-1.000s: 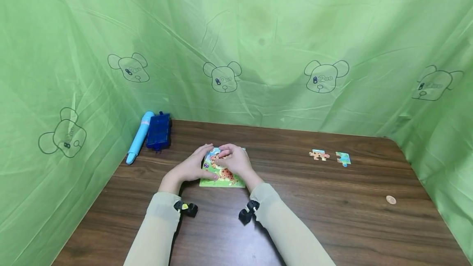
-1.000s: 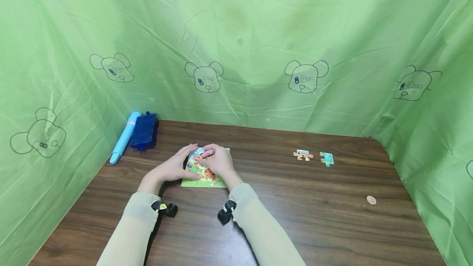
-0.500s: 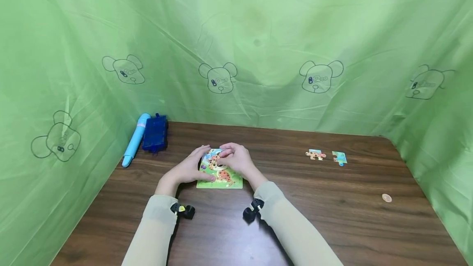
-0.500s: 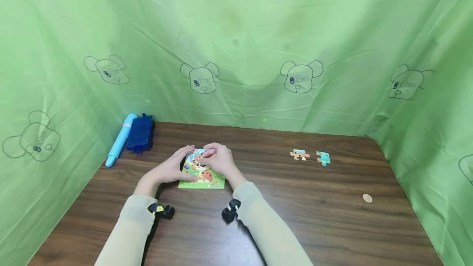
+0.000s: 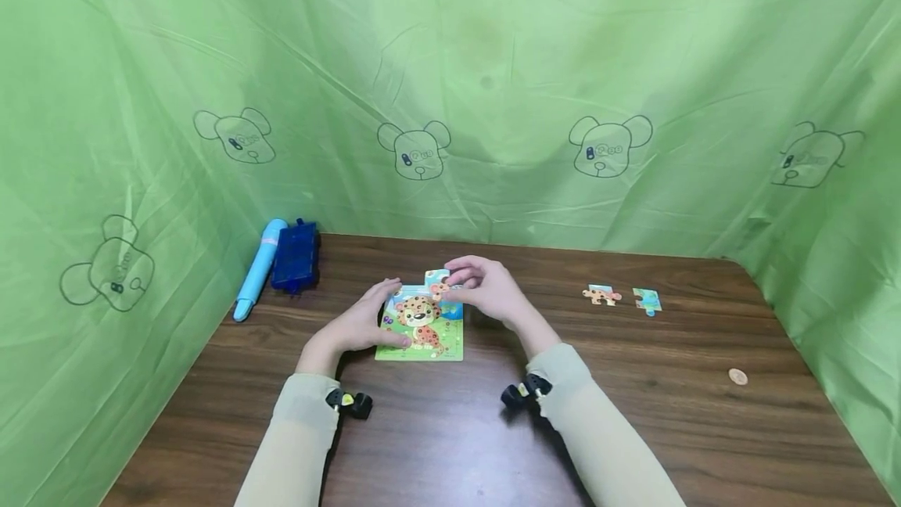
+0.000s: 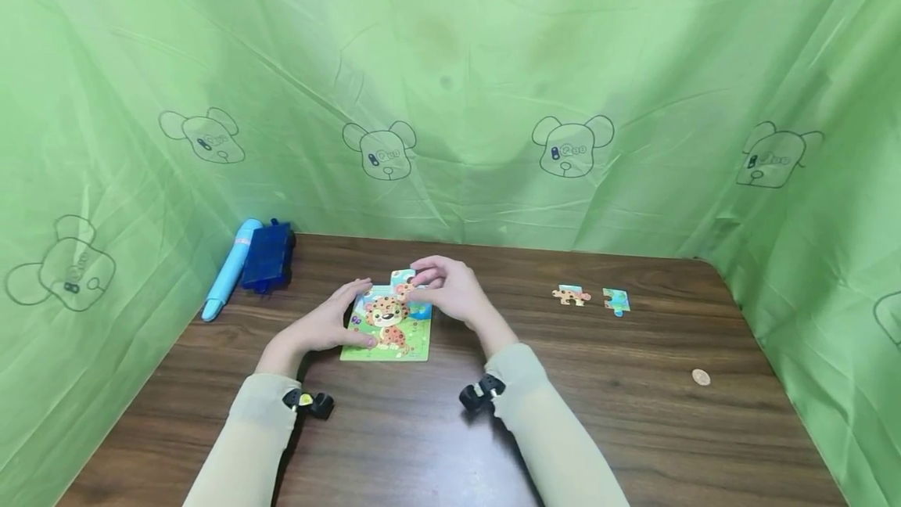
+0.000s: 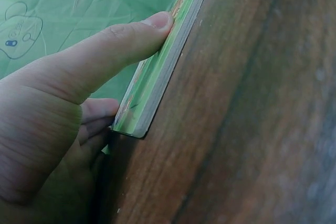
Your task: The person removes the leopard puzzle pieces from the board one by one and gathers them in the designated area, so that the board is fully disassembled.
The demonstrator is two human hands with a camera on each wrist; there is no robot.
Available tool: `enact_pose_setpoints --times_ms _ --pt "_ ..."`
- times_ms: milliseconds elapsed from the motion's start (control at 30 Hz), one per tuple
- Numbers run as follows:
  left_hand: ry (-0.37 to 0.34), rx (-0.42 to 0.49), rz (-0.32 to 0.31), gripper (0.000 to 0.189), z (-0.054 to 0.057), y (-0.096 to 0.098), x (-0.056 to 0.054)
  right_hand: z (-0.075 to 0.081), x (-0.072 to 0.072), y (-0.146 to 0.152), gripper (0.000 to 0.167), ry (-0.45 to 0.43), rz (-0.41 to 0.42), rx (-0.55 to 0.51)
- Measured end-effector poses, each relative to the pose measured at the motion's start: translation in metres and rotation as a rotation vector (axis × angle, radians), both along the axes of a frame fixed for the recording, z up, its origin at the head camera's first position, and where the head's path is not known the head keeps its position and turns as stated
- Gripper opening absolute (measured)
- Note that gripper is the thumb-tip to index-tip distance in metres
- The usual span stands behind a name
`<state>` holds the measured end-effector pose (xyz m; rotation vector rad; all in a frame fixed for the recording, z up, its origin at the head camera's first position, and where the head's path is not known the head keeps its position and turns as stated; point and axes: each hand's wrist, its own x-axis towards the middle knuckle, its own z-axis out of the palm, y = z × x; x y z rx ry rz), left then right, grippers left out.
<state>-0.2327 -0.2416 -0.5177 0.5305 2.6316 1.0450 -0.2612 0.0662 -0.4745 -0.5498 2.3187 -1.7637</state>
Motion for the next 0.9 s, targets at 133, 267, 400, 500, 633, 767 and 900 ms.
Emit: enact_pose_setpoints --times_ms 133,267,400,500,633,767,900 --pt "-0.005 0.012 -0.008 0.124 -0.002 0.003 0.0 0.0 0.001 0.04 0.052 0.036 0.011 0.006" --pt "-0.012 -0.006 -0.01 0.125 -0.004 0.004 0.001 0.001 0.004 0.079 0.054 0.045 -0.018 0.013" --pt "-0.017 -0.017 -0.001 0.126 -0.006 0.003 0.002 0.002 0.005 0.11 0.053 0.048 -0.055 0.033" --pt "-0.014 -0.007 0.001 0.125 -0.005 0.002 0.003 0.003 0.005 0.129 0.052 0.049 -0.081 0.045" --pt "-0.003 -0.003 0.006 0.125 -0.004 0.001 0.003 0.001 0.004 0.15 0.053 0.068 -0.101 0.052" --pt "0.005 -0.015 0.012 0.124 -0.003 0.0 0.002 -0.004 0.001 0.164 0.053 0.081 -0.127 0.067" --pt "0.003 -0.016 0.016 0.124 -0.002 0.0 0.002 -0.01 -0.003 0.174 0.052 0.082 -0.157 0.107"
